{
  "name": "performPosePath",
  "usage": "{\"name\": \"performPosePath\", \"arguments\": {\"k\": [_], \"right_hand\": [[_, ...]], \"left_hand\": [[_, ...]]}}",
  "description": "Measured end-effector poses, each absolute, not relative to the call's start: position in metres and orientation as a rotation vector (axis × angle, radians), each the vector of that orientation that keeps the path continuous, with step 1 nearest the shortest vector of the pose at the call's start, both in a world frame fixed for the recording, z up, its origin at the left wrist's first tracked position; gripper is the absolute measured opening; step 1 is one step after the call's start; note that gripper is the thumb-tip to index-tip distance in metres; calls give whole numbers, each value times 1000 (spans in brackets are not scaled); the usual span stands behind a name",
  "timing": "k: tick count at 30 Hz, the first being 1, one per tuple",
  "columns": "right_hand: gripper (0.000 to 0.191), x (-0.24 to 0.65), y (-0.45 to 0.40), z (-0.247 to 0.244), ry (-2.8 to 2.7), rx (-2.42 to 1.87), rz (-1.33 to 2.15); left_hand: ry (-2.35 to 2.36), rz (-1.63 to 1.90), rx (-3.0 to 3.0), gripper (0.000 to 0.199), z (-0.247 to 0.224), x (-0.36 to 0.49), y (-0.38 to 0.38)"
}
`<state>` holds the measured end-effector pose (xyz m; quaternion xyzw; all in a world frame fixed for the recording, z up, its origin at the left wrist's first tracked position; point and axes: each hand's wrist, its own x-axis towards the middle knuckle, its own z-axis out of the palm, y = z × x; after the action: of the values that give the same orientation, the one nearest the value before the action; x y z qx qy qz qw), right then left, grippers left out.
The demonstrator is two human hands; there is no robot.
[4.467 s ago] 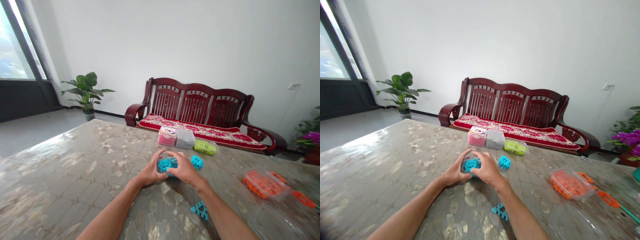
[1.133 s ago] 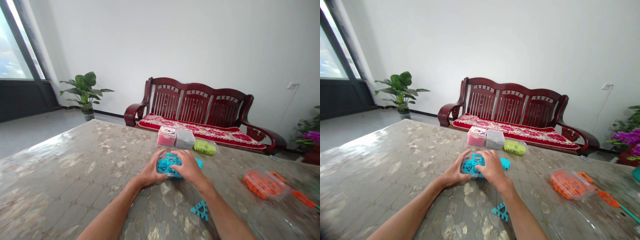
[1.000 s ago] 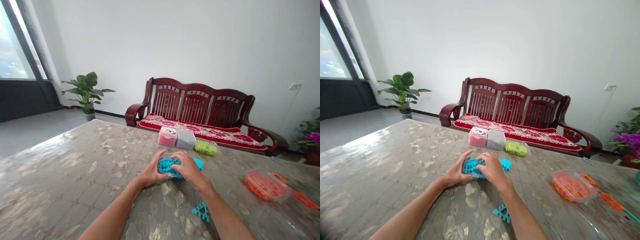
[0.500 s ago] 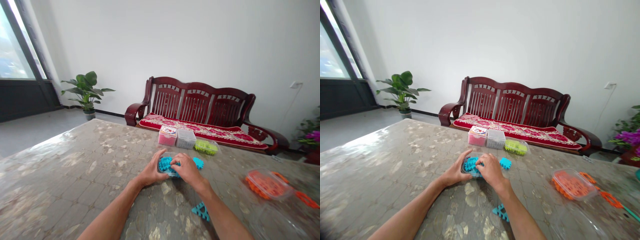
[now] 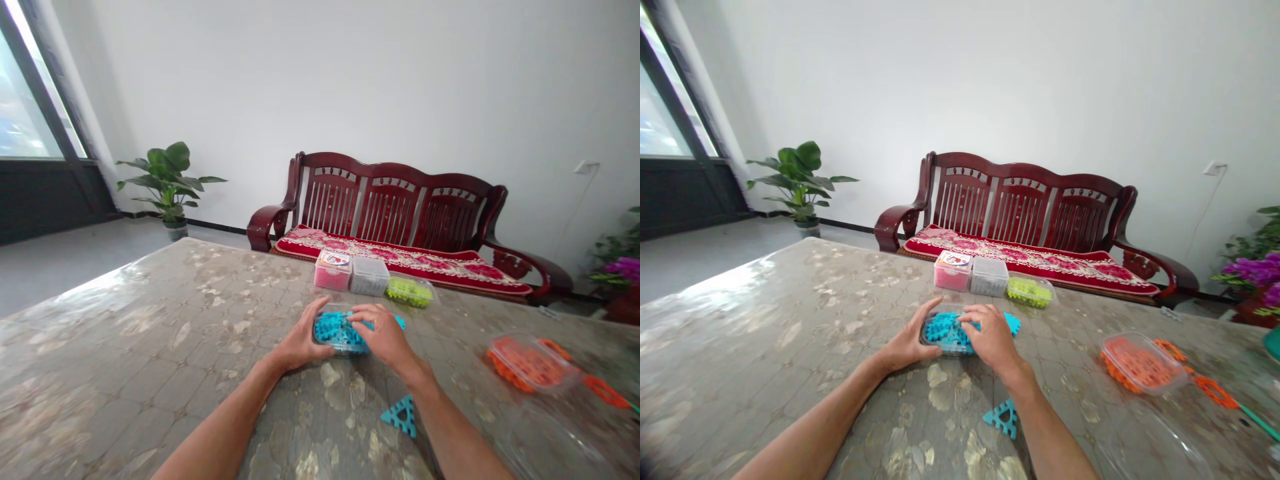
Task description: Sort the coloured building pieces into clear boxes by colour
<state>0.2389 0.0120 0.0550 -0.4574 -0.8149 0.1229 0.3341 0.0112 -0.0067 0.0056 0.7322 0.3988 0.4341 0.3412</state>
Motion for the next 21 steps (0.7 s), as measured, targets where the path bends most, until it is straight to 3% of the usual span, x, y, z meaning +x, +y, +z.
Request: {"name": "performPosePath", "arguments": {"k": [9, 16, 21], "right_hand": [[34, 324, 31, 33, -1665, -1473, 320], [20, 329, -19, 40, -2069, -1307, 718], [40, 340, -39, 51, -2354, -1268, 871]], "left_hand": [[1042, 1111, 1873, 100, 7, 10, -7], [1040, 1107, 1864, 99, 8, 10, -7], [1045, 1098, 1858, 99, 10, 10, -7]]}}
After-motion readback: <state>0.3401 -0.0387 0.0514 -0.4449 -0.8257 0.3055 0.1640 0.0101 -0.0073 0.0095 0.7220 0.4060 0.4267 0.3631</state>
